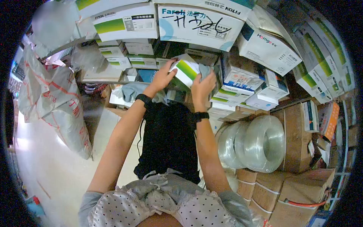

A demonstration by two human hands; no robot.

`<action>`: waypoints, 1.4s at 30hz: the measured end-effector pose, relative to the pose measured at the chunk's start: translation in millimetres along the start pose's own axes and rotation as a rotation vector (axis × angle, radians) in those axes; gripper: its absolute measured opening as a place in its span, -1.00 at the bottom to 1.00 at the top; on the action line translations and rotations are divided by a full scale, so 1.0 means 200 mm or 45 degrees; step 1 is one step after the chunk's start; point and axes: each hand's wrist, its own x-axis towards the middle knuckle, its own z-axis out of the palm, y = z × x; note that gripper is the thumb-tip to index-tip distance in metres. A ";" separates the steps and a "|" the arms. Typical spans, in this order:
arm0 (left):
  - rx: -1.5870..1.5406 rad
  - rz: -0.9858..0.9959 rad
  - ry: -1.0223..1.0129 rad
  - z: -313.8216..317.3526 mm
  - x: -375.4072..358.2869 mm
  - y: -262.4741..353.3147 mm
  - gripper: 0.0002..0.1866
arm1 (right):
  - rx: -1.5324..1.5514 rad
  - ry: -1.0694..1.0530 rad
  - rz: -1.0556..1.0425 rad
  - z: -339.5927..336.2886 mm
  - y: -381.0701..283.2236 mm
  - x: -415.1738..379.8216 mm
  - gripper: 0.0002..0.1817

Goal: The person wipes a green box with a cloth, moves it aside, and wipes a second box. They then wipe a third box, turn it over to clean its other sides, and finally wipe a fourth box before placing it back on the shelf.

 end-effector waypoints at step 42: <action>0.203 -0.097 0.235 -0.05 -0.54 -0.33 -0.03 | 0.021 -0.487 -0.674 0.15 0.01 -0.27 -0.39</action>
